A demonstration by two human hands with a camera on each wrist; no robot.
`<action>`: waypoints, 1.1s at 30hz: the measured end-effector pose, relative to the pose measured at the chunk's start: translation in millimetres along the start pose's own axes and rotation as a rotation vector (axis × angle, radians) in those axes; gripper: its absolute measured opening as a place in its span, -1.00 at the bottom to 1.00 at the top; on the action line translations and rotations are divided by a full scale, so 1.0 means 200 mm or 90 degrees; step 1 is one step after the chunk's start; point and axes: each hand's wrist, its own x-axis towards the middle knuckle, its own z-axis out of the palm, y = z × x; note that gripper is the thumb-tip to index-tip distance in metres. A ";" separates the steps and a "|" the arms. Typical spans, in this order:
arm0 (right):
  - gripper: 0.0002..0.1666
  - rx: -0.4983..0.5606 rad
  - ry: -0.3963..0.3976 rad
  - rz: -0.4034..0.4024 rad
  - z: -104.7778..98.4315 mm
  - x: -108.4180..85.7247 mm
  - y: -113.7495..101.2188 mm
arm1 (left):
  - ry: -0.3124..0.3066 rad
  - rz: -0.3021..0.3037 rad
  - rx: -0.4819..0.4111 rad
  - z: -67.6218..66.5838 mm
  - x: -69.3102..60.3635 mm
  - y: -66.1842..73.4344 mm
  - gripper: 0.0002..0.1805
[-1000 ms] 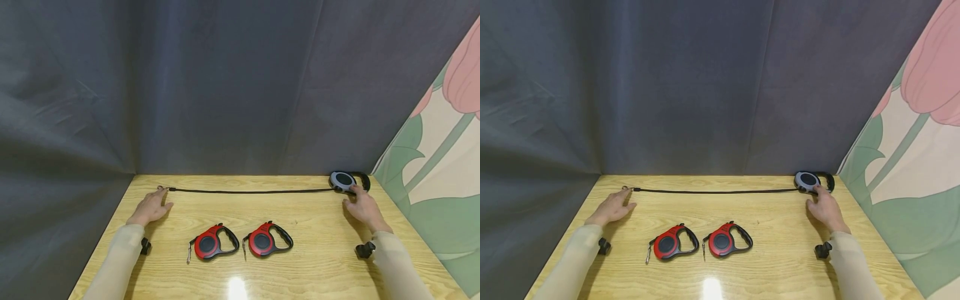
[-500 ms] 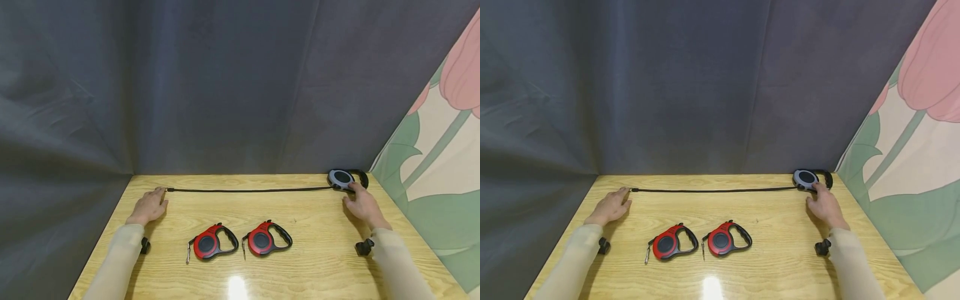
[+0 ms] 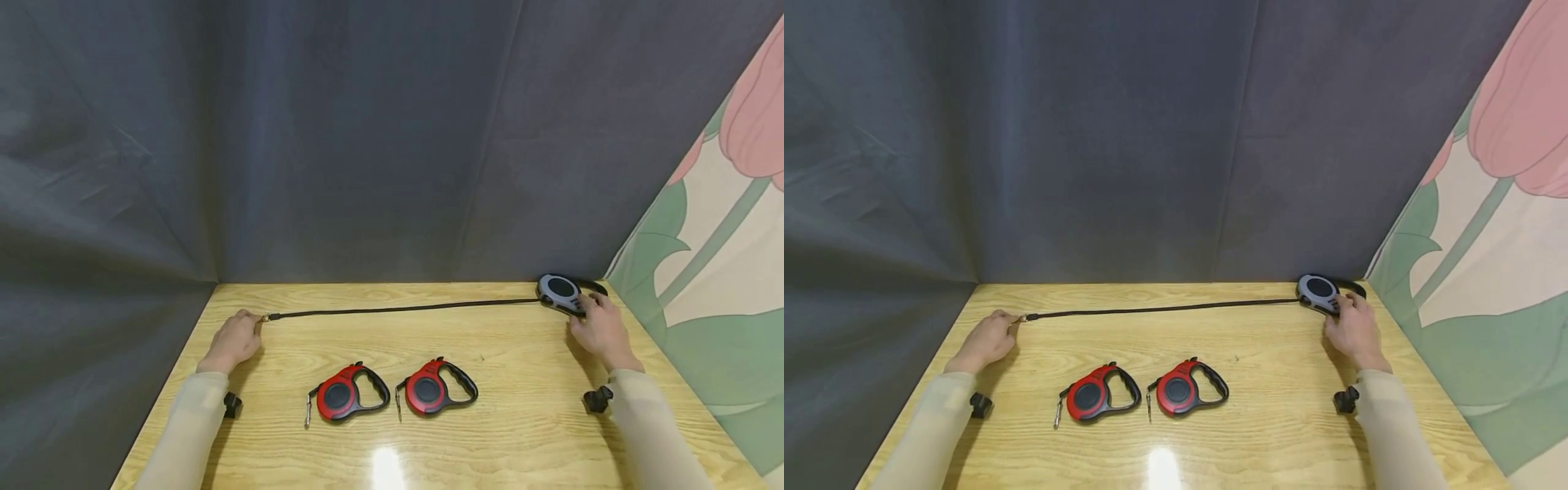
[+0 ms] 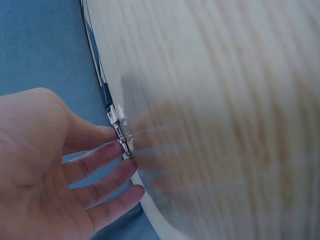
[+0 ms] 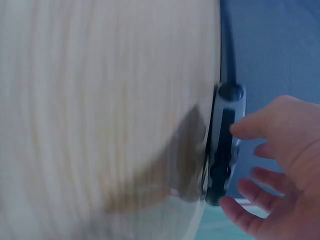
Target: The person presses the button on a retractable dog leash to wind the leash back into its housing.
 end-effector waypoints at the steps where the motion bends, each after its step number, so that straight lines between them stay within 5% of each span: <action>1: -0.32 -0.011 0.007 -0.002 0.00 0.00 0.01 | -0.003 0.001 0.001 0.00 0.00 0.00 -0.44; 4: -0.30 -0.036 -0.014 0.001 0.01 -0.02 0.02 | -0.015 -0.004 -0.004 -0.01 -0.02 -0.01 -0.48; 8: -0.33 -0.040 -0.014 0.001 0.02 -0.03 0.02 | 0.010 -0.006 -0.020 -0.01 -0.05 -0.02 -0.78; 13: -0.46 -0.040 0.036 -0.015 0.02 -0.03 0.03 | 0.041 -0.039 -0.052 0.00 -0.08 -0.05 -0.59; 17: -0.54 -0.051 0.041 -0.015 0.03 -0.04 0.02 | 0.038 -0.081 -0.075 0.01 -0.11 -0.09 -0.92; 27: -0.62 -0.048 -0.046 0.022 0.03 -0.05 0.00 | 0.001 -0.154 -0.087 0.00 -0.14 -0.13 -0.67; 33: -0.64 -0.022 -0.020 0.020 0.03 -0.06 -0.01 | -0.025 -0.161 -0.099 -0.02 -0.13 -0.13 -0.59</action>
